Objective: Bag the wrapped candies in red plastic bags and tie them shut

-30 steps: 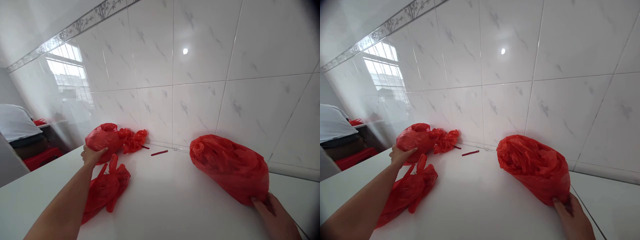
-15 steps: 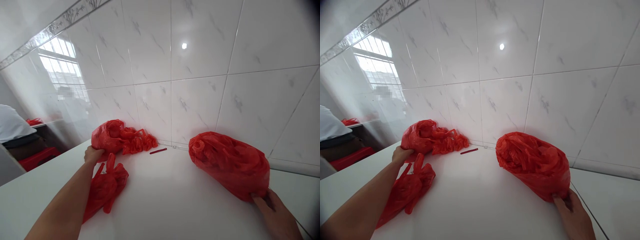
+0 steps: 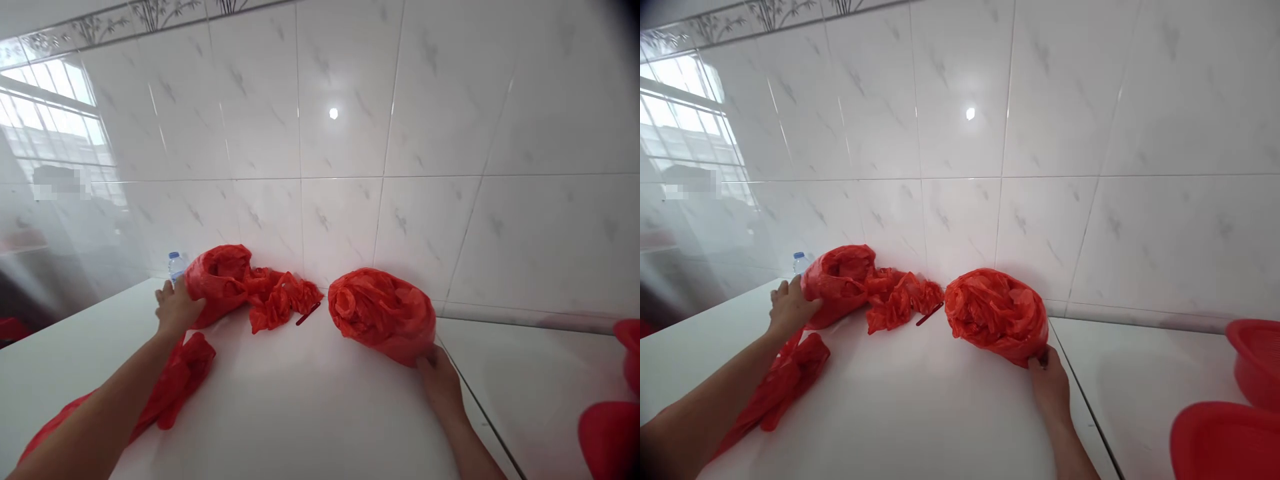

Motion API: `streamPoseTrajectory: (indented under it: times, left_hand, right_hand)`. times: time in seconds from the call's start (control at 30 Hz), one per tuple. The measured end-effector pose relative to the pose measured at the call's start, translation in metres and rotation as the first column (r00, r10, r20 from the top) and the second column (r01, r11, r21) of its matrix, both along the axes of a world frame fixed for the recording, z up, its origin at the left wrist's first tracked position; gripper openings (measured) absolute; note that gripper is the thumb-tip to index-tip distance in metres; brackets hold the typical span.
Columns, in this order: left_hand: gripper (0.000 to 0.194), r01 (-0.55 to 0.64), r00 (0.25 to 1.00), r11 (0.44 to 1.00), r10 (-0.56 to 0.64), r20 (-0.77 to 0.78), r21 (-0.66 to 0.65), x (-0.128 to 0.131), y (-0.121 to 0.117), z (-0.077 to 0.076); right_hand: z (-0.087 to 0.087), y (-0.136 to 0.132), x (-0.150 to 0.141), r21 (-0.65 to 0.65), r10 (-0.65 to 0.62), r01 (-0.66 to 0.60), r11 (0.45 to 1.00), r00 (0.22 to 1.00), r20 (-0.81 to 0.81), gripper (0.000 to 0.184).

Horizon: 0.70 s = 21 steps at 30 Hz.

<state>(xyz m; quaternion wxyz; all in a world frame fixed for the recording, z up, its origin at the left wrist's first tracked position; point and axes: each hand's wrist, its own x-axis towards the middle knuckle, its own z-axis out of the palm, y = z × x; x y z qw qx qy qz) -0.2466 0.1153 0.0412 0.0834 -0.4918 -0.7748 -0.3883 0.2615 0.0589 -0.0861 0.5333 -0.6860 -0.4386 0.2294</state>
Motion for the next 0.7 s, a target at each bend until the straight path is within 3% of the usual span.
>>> streamPoseTrajectory:
  times: [0.07, 0.17, 0.2, 0.23, 0.33, 0.43, 0.53, 0.7]
  left_hand:
    - [0.065, 0.115, 0.988, 0.989, -0.104, -0.113, 0.092, 0.027, -0.011, -0.002]
    - [0.047, 0.317, 0.928, 0.935, -0.272, -0.256, 0.159, 0.083, -0.030, -0.019]
    - [0.042, 0.402, 0.890, 0.900, -0.342, -0.301, 0.168, 0.104, -0.036, -0.027]
    - [0.038, 0.549, 0.810, 0.815, -0.462, -0.362, 0.188, 0.127, -0.042, -0.035]
    - [0.038, 0.701, 0.683, 0.698, -0.596, -0.421, 0.148, 0.194, -0.056, -0.053]
    - [0.062, 0.770, 0.626, 0.623, -0.696, -0.352, 0.138, 0.246, -0.061, -0.061]
    - [0.080, 0.778, 0.627, 0.617, -0.756, -0.188, 0.117, 0.281, -0.060, -0.068]
    - [0.080, 0.807, 0.588, 0.590, -0.804, -0.089, 0.009, 0.310, -0.064, -0.102]
  right_hand:
    - [0.000, 0.000, 0.000, 0.018, -0.011, 0.011, 1.000, 1.000, -0.029, 0.043]
    - [-0.003, 0.000, 0.002, 0.047, -0.051, 0.054, 0.997, 0.997, -0.056, 0.049]
    - [-0.003, 0.000, 0.002, 0.055, -0.070, 0.074, 0.996, 0.995, -0.065, 0.053]
    - [-0.004, -0.002, 0.002, 0.058, -0.094, 0.098, 0.993, 0.993, -0.074, 0.057]
    - [-0.008, -0.011, 0.004, 0.060, -0.141, 0.146, 0.987, 0.986, -0.089, 0.064]
    - [-0.015, -0.029, 0.004, 0.080, -0.117, 0.123, 0.989, 0.991, -0.072, 0.059]
    - [-0.020, -0.049, 0.002, 0.101, -0.071, 0.073, 0.992, 0.997, -0.028, 0.056]
    - [-0.020, -0.070, -0.010, 0.115, -0.052, 0.039, 0.993, 0.992, 0.112, 0.055]
